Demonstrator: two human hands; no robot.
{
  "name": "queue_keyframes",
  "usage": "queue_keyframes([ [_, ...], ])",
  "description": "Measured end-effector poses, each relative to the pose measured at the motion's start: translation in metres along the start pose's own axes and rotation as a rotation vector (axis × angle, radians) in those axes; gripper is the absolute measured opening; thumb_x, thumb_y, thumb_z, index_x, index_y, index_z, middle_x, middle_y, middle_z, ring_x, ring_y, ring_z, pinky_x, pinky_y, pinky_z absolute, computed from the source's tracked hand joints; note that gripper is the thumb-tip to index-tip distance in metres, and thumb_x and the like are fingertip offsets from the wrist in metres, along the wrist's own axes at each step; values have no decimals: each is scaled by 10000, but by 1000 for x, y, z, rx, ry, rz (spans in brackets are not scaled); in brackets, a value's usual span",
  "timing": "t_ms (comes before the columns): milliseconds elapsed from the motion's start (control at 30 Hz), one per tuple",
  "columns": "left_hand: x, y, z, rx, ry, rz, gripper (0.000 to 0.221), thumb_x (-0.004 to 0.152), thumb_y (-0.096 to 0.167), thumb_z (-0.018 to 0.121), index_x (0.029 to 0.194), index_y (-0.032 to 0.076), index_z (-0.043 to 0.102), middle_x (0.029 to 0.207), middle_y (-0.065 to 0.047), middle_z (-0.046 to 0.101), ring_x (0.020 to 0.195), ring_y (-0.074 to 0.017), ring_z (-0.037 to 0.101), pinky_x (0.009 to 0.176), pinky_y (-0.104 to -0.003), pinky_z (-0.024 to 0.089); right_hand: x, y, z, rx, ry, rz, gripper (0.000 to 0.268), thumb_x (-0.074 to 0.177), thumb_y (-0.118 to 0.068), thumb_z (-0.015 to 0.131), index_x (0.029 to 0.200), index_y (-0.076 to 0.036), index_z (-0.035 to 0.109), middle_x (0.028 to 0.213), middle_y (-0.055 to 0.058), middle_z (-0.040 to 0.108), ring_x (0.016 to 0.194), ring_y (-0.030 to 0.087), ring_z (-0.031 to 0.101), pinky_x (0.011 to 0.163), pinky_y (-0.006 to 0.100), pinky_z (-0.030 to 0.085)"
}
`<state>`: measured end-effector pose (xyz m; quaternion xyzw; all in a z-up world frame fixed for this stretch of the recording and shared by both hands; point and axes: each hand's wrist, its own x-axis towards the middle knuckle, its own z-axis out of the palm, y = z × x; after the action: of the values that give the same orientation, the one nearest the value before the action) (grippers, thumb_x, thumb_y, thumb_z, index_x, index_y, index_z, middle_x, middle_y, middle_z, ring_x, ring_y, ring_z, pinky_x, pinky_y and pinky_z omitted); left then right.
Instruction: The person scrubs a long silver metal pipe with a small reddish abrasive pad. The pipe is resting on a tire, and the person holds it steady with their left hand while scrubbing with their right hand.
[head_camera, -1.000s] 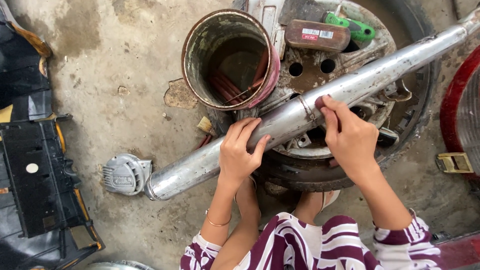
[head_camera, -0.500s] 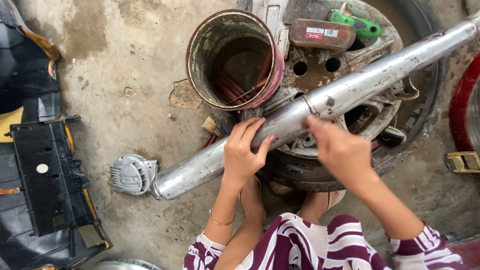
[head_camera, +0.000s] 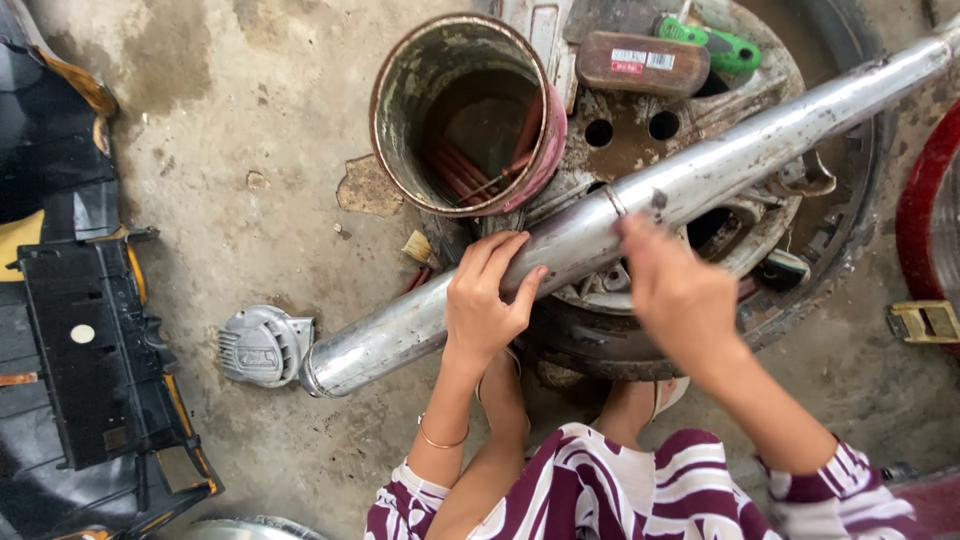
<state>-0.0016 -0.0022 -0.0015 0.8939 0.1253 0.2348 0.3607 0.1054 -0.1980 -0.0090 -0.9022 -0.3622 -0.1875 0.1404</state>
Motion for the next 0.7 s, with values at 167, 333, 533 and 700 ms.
queue_keyframes([
  [167, -1, -1, 0, 2, -8, -10, 343, 896, 237, 796, 1145, 11, 730, 1091, -120, 704, 1054, -310, 699, 907, -403, 587, 12, 26, -8, 120, -97, -3, 217, 1075, -283, 622, 1219, -219, 771, 763, -7, 721, 511, 159, 627, 498, 249, 487],
  [333, 1, -1, 0, 5, 5, 3, 342, 895, 238, 797, 1141, 11, 730, 1088, -121, 703, 1052, -316, 699, 904, -407, 588, 18, 3, -23, 8, -83, -49, 129, 1037, -275, 670, 1104, -263, 780, 686, -2, 669, 504, 184, 611, 503, 296, 504],
  [533, -2, 3, -3, 58, -58, 9, 327, 941, 212, 747, 1196, 19, 681, 1163, -111, 684, 1067, -284, 669, 960, -378, 571, 14, 26, -17, 150, -119, 92, 152, 1133, -154, 642, 1220, -152, 767, 970, 9, 802, 722, 167, 719, 465, 296, 412],
  [700, 0, 1, -1, 2, -10, -9, 338, 900, 230, 791, 1149, 9, 728, 1089, -124, 703, 1054, -316, 699, 898, -406, 589, 8, 19, -24, 134, -281, -20, 223, 1055, -335, 593, 1174, -270, 770, 646, -9, 673, 423, 97, 556, 455, 212, 480],
])
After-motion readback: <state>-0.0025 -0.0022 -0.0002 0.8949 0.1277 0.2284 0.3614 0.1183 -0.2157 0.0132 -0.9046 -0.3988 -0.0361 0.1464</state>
